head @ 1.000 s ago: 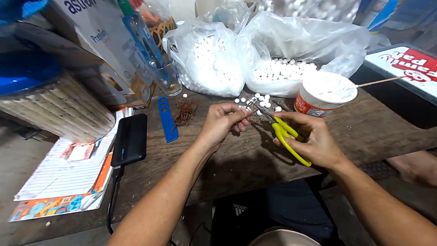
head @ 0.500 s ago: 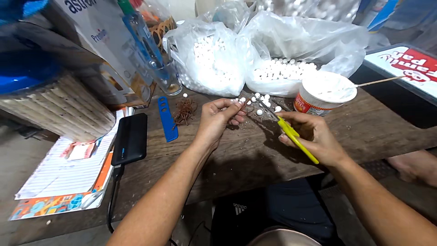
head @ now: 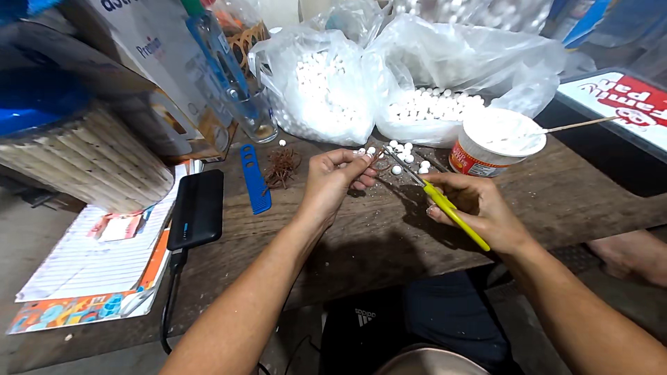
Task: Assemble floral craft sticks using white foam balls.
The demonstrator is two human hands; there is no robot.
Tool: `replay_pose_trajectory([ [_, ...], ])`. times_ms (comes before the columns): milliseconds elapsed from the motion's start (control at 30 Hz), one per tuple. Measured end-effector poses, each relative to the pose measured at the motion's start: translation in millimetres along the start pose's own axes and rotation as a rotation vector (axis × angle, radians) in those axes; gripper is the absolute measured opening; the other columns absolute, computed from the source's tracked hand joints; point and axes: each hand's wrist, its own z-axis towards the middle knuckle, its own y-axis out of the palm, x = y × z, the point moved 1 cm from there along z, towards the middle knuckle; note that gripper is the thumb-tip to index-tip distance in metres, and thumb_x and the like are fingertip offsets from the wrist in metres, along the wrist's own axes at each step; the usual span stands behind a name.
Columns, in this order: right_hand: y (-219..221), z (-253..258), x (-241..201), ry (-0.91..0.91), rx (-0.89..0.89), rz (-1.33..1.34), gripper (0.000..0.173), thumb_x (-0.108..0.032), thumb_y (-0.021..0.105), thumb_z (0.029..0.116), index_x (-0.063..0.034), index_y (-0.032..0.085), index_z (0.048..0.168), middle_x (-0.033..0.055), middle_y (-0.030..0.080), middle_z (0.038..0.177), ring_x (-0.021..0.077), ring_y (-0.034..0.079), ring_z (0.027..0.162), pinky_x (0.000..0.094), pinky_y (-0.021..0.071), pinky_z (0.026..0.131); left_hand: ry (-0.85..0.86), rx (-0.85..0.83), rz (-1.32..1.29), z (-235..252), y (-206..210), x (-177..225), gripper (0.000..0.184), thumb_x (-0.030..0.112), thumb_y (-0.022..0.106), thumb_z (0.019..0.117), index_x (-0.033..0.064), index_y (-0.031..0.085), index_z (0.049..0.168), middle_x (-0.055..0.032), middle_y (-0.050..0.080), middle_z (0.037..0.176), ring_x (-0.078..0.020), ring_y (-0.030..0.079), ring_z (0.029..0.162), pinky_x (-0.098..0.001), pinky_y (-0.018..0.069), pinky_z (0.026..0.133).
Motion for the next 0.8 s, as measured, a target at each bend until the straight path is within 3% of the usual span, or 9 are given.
replay_pose_trajectory([
  [267,-2.0,-0.2,0.0,0.024,-0.021,0.042,0.042,-0.030,0.074,0.0844,-0.0066,0.068,0.119,-0.0170,0.065,0.081,-0.0085,0.058,0.066,0.0093,0.0494,0.060,0.161,0.122,0.097,0.7,3.9,3.1,0.013,-0.005,0.063,0.0968,0.0028,0.065,0.087,0.0015,0.070,0.071,-0.0039,0.068,0.061,-0.0192,0.0590,0.062],
  [700,-2.4,2.0,-1.1,0.054,-0.065,0.097,0.037,-0.027,0.075,0.0846,-0.0081,0.069,0.116,-0.0176,0.063,0.077,-0.0087,0.056,0.062,0.0085,0.0471,0.057,0.401,0.019,0.375,-7.2,-1.2,-2.7,0.002,0.000,0.067,0.0960,-0.0003,0.067,0.094,-0.0014,0.069,0.077,-0.0002,0.064,0.060,-0.0150,0.0553,0.057],
  [800,-2.2,2.6,-1.4,0.058,-0.068,0.104,0.036,-0.024,0.075,0.0845,-0.0077,0.070,0.116,-0.0170,0.063,0.076,-0.0081,0.055,0.061,0.0087,0.0467,0.056,0.424,0.023,0.391,-6.7,0.1,-5.3,0.002,0.000,0.068,0.0953,-0.0021,0.068,0.095,-0.0024,0.069,0.081,-0.0008,0.066,0.064,-0.0164,0.0572,0.062],
])
